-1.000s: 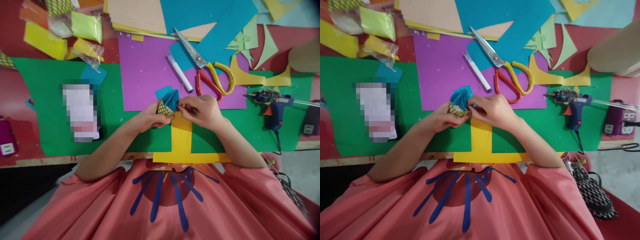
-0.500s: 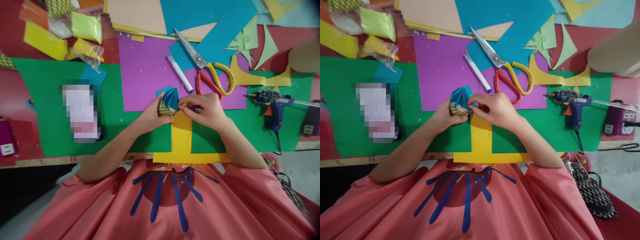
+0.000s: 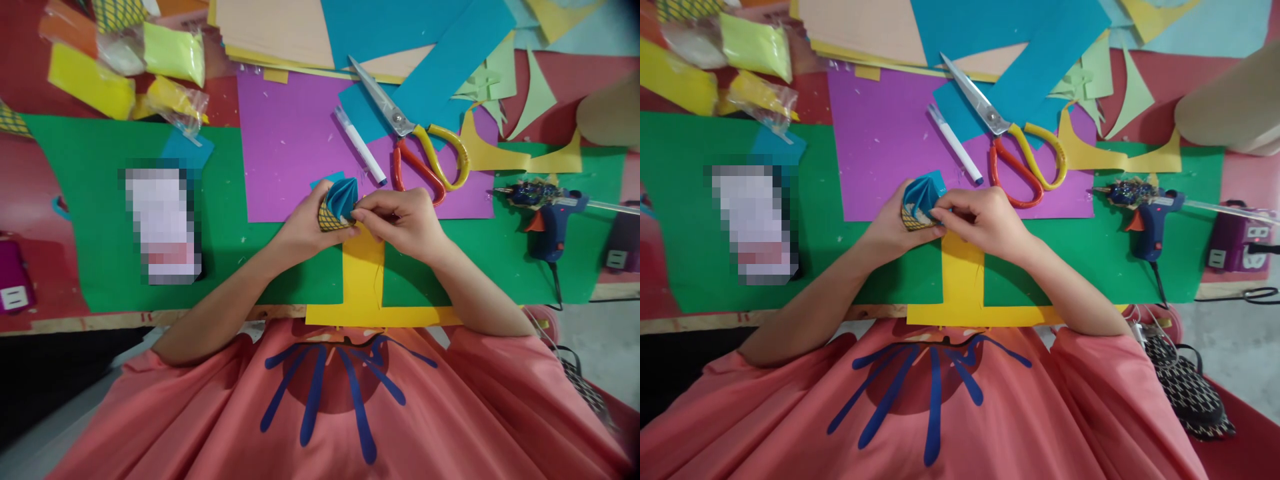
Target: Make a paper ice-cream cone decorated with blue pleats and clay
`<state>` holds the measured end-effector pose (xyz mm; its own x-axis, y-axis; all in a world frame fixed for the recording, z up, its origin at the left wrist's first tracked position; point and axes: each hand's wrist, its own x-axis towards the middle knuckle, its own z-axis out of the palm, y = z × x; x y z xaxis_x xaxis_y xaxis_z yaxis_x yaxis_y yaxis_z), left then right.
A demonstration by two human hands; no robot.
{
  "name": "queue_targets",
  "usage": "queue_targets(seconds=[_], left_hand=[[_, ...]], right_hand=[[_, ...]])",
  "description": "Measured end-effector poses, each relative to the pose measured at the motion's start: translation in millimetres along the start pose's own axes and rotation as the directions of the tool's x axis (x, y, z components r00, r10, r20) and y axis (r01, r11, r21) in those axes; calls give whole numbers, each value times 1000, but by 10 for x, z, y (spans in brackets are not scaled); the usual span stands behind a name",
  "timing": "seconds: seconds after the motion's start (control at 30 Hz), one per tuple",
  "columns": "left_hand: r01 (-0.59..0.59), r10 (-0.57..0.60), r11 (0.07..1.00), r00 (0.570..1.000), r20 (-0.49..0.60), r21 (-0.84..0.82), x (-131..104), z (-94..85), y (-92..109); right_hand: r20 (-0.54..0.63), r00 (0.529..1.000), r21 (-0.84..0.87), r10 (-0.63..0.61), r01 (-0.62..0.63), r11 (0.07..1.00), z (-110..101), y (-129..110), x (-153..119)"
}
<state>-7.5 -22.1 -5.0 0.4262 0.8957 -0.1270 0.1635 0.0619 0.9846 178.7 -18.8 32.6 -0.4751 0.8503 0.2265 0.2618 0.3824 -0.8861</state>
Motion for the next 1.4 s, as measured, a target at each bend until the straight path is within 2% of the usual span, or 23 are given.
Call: queue_targets(seconds=[0.27,0.53,0.63,0.83,0.97,1.1,1.2,1.4], left_hand=[[-22,23,999,1000,-5,23,1,-5,-108],[-4,4,1000,999,-34,-7,21,-2,-41],[2,-3,1000,999,-48,-22,21,2,-38],[29,-33,995,999,-35,-95,7,0,-36],[28,-32,990,999,-26,-136,-13,-2,19],[72,-71,976,997,9,-206,-24,-7,48],[78,-83,981,996,-18,-177,-22,-7,44],[8,-12,998,999,-46,-69,-14,23,-7]], right_hand=[[-9,999,84,49,-48,995,53,-21,-14],[-19,999,61,48,-47,997,37,-39,-8],[-16,1000,40,10,-9,999,26,-16,-14],[-11,997,-117,-76,74,990,66,40,-46],[-28,993,-110,-117,113,987,77,37,-54],[-83,995,-89,-57,49,995,70,15,-53],[-126,992,-24,-18,15,1000,64,4,-40],[-72,997,-25,42,-44,999,74,11,-20]])
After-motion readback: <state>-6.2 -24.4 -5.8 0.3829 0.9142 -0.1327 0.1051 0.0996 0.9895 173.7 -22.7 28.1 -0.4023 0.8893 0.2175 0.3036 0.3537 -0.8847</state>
